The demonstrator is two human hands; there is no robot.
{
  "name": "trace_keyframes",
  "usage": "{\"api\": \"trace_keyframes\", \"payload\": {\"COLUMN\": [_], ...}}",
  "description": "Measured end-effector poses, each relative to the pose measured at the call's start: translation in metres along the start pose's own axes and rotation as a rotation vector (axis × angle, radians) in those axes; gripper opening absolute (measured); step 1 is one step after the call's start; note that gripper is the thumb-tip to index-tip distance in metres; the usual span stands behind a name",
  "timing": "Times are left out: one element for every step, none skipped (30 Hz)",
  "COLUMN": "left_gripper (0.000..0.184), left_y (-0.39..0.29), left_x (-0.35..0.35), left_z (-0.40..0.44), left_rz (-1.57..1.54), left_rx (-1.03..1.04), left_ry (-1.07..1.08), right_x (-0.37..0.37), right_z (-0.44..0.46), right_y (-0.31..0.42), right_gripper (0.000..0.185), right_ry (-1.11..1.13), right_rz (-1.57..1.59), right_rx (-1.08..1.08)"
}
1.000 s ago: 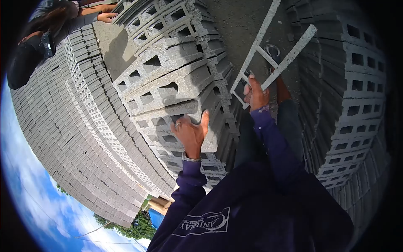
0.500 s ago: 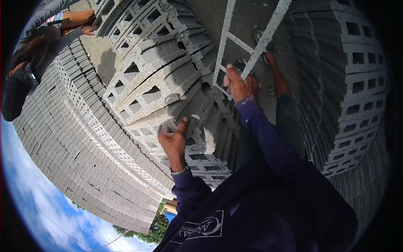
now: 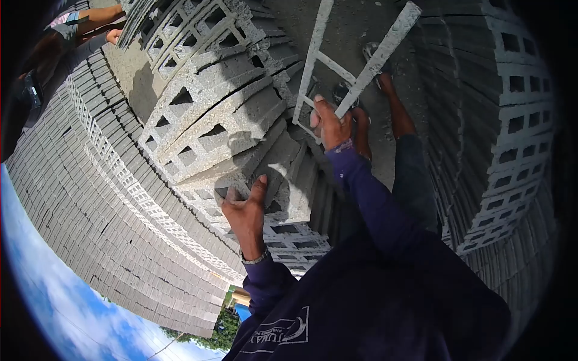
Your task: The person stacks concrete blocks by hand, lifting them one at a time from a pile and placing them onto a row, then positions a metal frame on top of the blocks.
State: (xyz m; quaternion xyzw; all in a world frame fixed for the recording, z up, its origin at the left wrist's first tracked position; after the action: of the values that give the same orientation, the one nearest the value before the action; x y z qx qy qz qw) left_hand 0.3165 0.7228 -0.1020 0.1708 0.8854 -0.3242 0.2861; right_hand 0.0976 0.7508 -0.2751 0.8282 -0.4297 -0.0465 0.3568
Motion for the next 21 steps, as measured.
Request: {"api": "trace_keyframes", "payload": {"left_gripper": [0.054, 0.054, 0.055, 0.055, 0.055, 0.052, 0.050, 0.050, 0.049, 0.049, 0.049, 0.047, 0.044, 0.044, 0.045, 0.047, 0.053, 0.061, 0.058, 0.054, 0.054], "left_y": [0.009, 0.006, 0.000, -0.002, 0.003, 0.008, 0.007, 0.002, 0.000, 0.001, -0.001, -0.004, -0.006, -0.004, 0.000, 0.006, 0.021, 0.024, 0.009, -0.003, 0.003], "left_x": [-0.010, -0.010, -0.003, 0.001, -0.001, -0.005, -0.007, -0.004, 0.000, 0.003, 0.004, 0.004, 0.005, 0.010, 0.017, 0.021, 0.018, 0.025, 0.031, 0.033, 0.023], "left_z": [0.003, 0.003, 0.003, 0.001, 0.001, 0.003, 0.005, 0.006, 0.005, 0.002, 0.000, -0.001, -0.002, 0.001, 0.006, 0.011, 0.023, 0.022, 0.018, 0.009, 0.001], "left_rz": [0.138, 0.130, 0.061, 0.004, 0.008, 0.077, 0.142, 0.141, 0.070, 0.006, 0.010, 0.051, 0.088, 0.076, 0.104, 0.137, 0.573, 0.643, 0.589, 0.529, 0.521], "left_rx": [0.004, 0.008, 0.016, 0.015, 0.011, 0.027, 0.050, 0.064, 0.054, 0.030, 0.018, 0.017, 0.019, 0.020, 0.067, 0.112, 0.096, 0.036, 0.073, 0.107, 0.097], "left_ry": [-0.087, -0.087, -0.038, 0.009, 0.002, -0.033, -0.065, -0.060, -0.028, 0.003, 0.003, -0.008, -0.019, -0.028, -0.036, -0.048, -0.188, -0.258, -0.211, -0.168, -0.190], "right_x": [-0.003, -0.003, -0.002, 0.004, 0.013, 0.018, 0.020, 0.019, 0.017, 0.016, 0.010, 0.005, 0.000, -0.005, -0.015, -0.026, -0.038, -0.052, -0.067, -0.082, -0.095], "right_z": [-0.007, -0.004, 0.002, 0.008, 0.013, 0.018, 0.024, 0.027, 0.028, 0.023, 0.022, 0.016, 0.012, 0.014, 0.016, 0.015, 0.012, 0.008, 0.003, -0.001, -0.006], "right_y": [0.022, 0.038, 0.039, 0.027, 0.004, -0.015, -0.018, -0.030, -0.022, -0.011, -0.001, 0.015, 0.023, 0.028, 0.035, 0.041, 0.043, 0.045, 0.043, 0.041, 0.039], "right_gripper": [0.047, 0.048, 0.048, 0.048, 0.048, 0.048, 0.048, 0.053, 0.052, 0.052, 0.052, 0.051, 0.051, 0.051, 0.049, 0.047, 0.046, 0.045, 0.045, 0.045, 0.045], "right_ry": [-0.009, -0.007, 0.021, 0.029, 0.020, 0.007, 0.012, 0.021, 0.043, 0.064, 0.061, 0.087, 0.114, 0.127, 0.074, 0.022, 0.017, -0.010, -0.030, -0.045, -0.020], "right_rz": [0.064, 0.128, 0.157, 0.156, 0.124, 0.095, 0.021, -0.119, -0.090, -0.065, -0.069, -0.016, 0.039, 0.033, 0.045, 0.061, 0.019, -0.029, -0.049, -0.072, -0.076], "right_rx": [0.026, 0.028, -0.001, -0.004, 0.002, 0.008, -0.026, 0.044, 0.020, 0.011, 0.022, 0.055, 0.085, 0.080, 0.055, 0.034, 0.030, 0.024, 0.034, 0.042, 0.045]}}
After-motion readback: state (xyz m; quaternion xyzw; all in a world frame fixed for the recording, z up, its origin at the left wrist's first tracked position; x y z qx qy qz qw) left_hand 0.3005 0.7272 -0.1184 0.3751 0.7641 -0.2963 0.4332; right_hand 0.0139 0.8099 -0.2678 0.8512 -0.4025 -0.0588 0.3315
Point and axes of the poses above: each hand's wrist, its own z-axis towards the middle knuckle, its own x-axis out of the palm, y = z × x, the point moved 9 cm from there along z, towards the middle knuckle, and after that the axes turned 3 degrees about -x, right-handed, at the moved point
